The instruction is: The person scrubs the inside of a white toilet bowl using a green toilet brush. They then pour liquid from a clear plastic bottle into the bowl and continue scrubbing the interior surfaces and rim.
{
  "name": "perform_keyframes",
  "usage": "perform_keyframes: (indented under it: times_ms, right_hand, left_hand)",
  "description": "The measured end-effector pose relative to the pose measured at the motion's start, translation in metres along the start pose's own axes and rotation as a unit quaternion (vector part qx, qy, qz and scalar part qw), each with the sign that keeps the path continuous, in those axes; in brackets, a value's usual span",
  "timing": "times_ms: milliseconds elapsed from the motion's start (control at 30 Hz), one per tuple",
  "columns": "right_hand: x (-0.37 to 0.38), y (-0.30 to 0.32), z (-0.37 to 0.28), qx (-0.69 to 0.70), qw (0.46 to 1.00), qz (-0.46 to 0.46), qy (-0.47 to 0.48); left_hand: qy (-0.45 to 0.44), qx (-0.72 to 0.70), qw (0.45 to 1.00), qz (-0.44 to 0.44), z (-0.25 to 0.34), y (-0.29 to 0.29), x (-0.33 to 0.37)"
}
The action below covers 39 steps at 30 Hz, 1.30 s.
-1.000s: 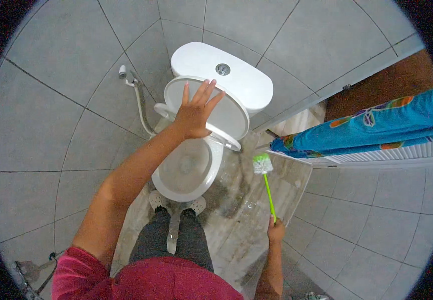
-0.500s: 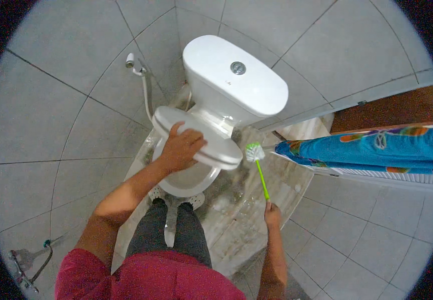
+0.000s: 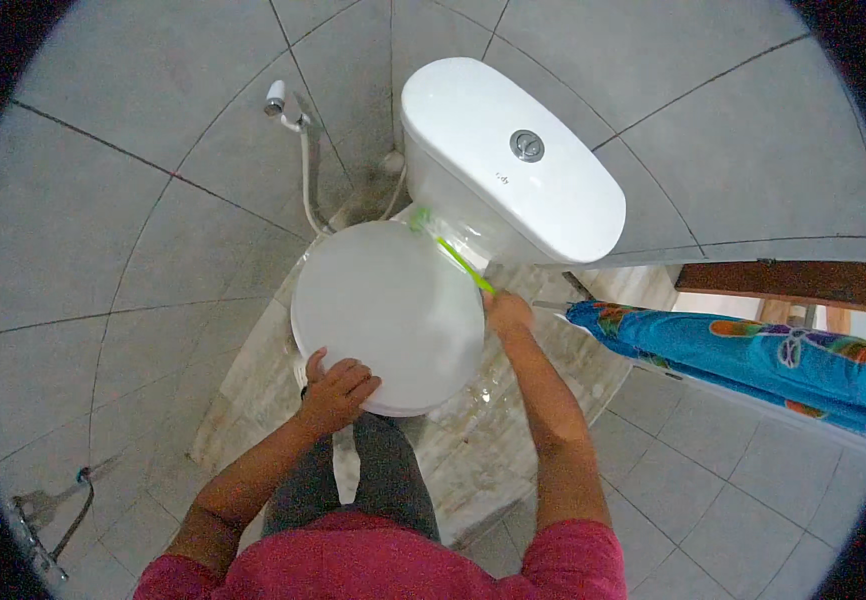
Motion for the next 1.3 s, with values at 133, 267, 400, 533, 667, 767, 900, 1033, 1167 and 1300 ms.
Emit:
perform_keyframes:
  times_ms: [133, 267, 400, 533, 667, 767, 900, 1033, 1167, 1300]
  right_hand:
    - [0.029, -0.010, -0.028, 0.029, 0.999, 0.016, -0.002]
    - [0.014, -0.021, 0.012, -0.007, 1.000, -0.024, -0.018]
    - [0.006, -0.027, 0.048, -0.032, 0.995, -0.056, -0.078]
    - [0.030, -0.020, -0.013, -0.022, 0.999, -0.044, -0.022]
    - [0.049, -0.024, -0.040, 0.007, 0.998, -0.042, -0.038]
    - [0.032, -0.031, 0.004, -0.007, 0.996, -0.069, -0.053]
    - [0.004, -0.030, 0.075, -0.044, 0.997, -0.046, -0.048]
    - [0.008, -0.019, 0.029, 0.000, 0.995, -0.073, -0.062]
    - [0.031, -0.022, -0.005, 0.060, 0.994, -0.055, -0.078]
    - [-0.003, -0.037, 0.046, 0.070, 0.991, -0.075, -0.091]
  left_hand:
    - [0.007, -0.003, 1.000, -0.014, 0.001, 0.001, 0.006]
    - [0.043, 0.024, 0.998, -0.031, 0.004, 0.002, 0.005]
    - [0.074, 0.042, 0.996, -0.024, 0.006, 0.005, 0.005]
    - [0.061, 0.036, 0.997, -0.023, 0.007, -0.002, 0.006]
    - [0.052, 0.021, 0.997, -0.045, 0.009, 0.005, 0.010]
    - [0.077, 0.011, 0.995, -0.063, 0.007, 0.000, 0.003]
    - [0.070, 0.004, 0.996, -0.056, 0.007, 0.005, 0.005]
    - [0.070, -0.005, 0.996, -0.057, 0.008, 0.002, 0.008]
    - [0.032, 0.010, 0.998, -0.052, 0.008, 0.005, 0.019]
    - [0.044, 0.012, 0.996, -0.077, 0.008, 0.012, 0.027]
Point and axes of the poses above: each hand's wrist, its own x-axis towards the middle knuckle, its own y-axis out of the back of the hand, z = x × y, the point moved 1 cm from there along x, towards the middle knuckle, and after that the axes turned 11 degrees about -y, right-handed, at the moved point
